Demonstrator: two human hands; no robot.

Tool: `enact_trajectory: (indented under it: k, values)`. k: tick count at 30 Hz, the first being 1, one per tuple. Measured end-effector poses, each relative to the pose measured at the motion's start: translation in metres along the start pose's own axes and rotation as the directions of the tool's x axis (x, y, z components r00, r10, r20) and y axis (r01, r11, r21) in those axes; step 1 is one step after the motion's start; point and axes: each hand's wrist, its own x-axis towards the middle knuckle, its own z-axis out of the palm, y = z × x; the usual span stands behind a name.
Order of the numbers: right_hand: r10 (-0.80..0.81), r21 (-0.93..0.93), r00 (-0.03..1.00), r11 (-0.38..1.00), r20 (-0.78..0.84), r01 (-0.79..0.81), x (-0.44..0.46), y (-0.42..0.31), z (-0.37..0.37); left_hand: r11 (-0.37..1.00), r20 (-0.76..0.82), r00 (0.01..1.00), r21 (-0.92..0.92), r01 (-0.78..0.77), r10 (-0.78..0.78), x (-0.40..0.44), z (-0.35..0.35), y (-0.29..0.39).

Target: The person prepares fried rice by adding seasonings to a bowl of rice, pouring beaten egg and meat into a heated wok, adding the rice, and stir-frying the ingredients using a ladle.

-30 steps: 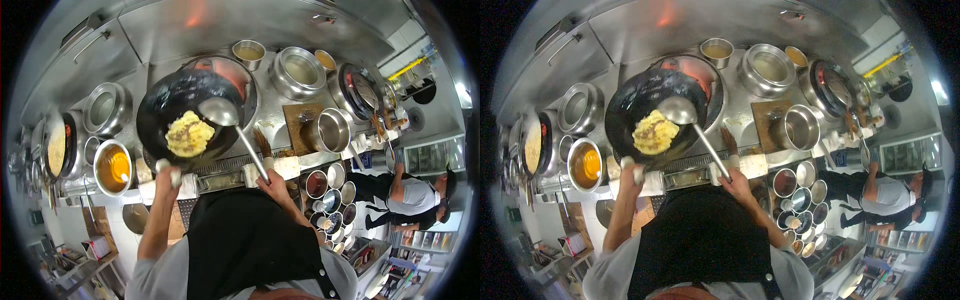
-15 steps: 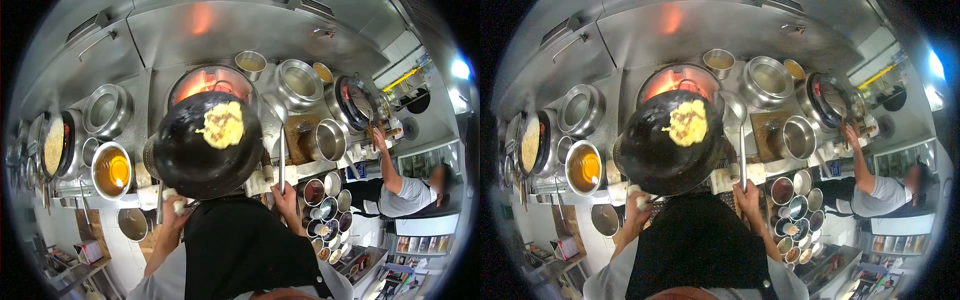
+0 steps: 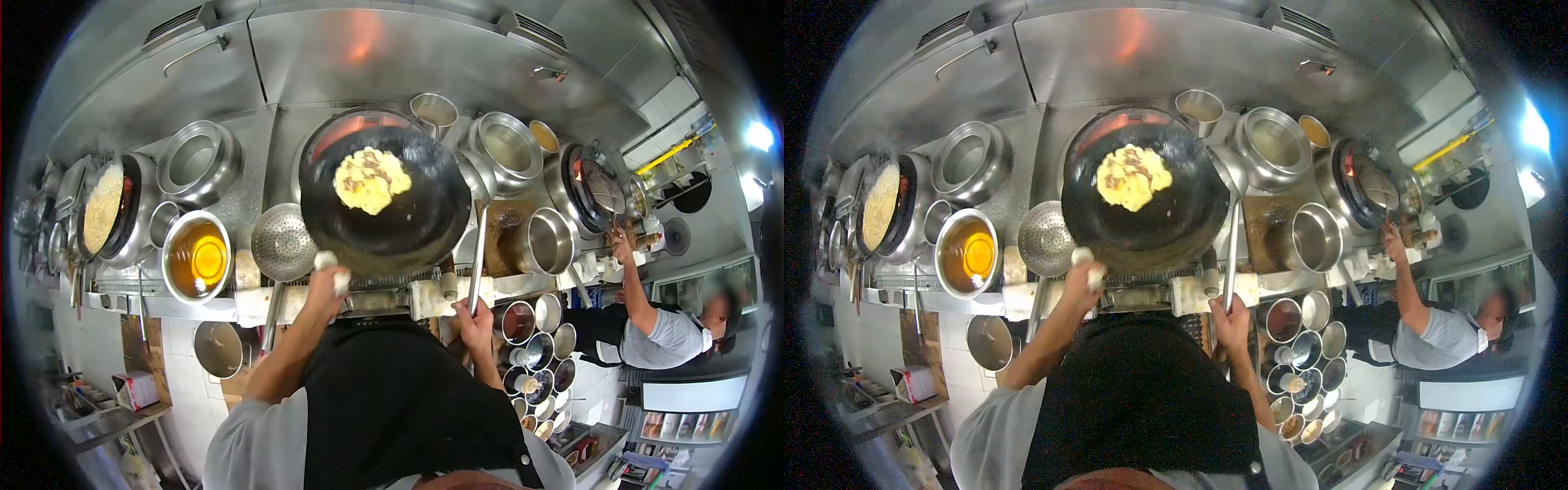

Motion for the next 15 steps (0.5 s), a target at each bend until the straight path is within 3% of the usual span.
enact_trajectory:
  k: [2, 5, 7, 9, 11, 15]
  values:
    - [-0.021, -0.031, 1.0, 0.999, -0.018, 0.02, -0.001, 0.004, -0.005, 0.994, 0.045, 0.997, -0.08, 0.072, -0.069, -0.039, -0.032, -0.003]
    - [-0.019, -0.047, 0.999, 0.999, -0.028, 0.018, -0.005, 0.011, -0.014, 0.994, 0.1, 0.99, 0.033, 0.1, -0.102, -0.083, -0.053, 0.023]
    - [-0.005, -0.016, 0.999, 1.0, -0.039, 0.005, -0.003, 0.012, -0.016, 1.0, 0.0, 1.0, 0.007, 0.03, -0.03, -0.082, -0.042, 0.039]
    - [0.017, 0.023, 0.999, 1.0, -0.036, -0.016, -0.005, 0.021, -0.014, 1.0, -0.047, 0.999, 0.008, -0.007, 0.008, -0.048, 0.001, 0.059]
    - [0.045, 0.064, 0.999, 0.997, -0.027, -0.043, 0.007, 0.039, -0.013, 0.995, 0.053, 0.997, 0.078, -0.064, 0.06, -0.01, 0.042, 0.076]
    - [0.055, 0.225, 0.998, 0.973, -0.015, -0.05, 0.02, 0.018, -0.01, 0.983, 0.082, 0.985, 0.086, -0.161, 0.154, 0.049, 0.101, 0.106]
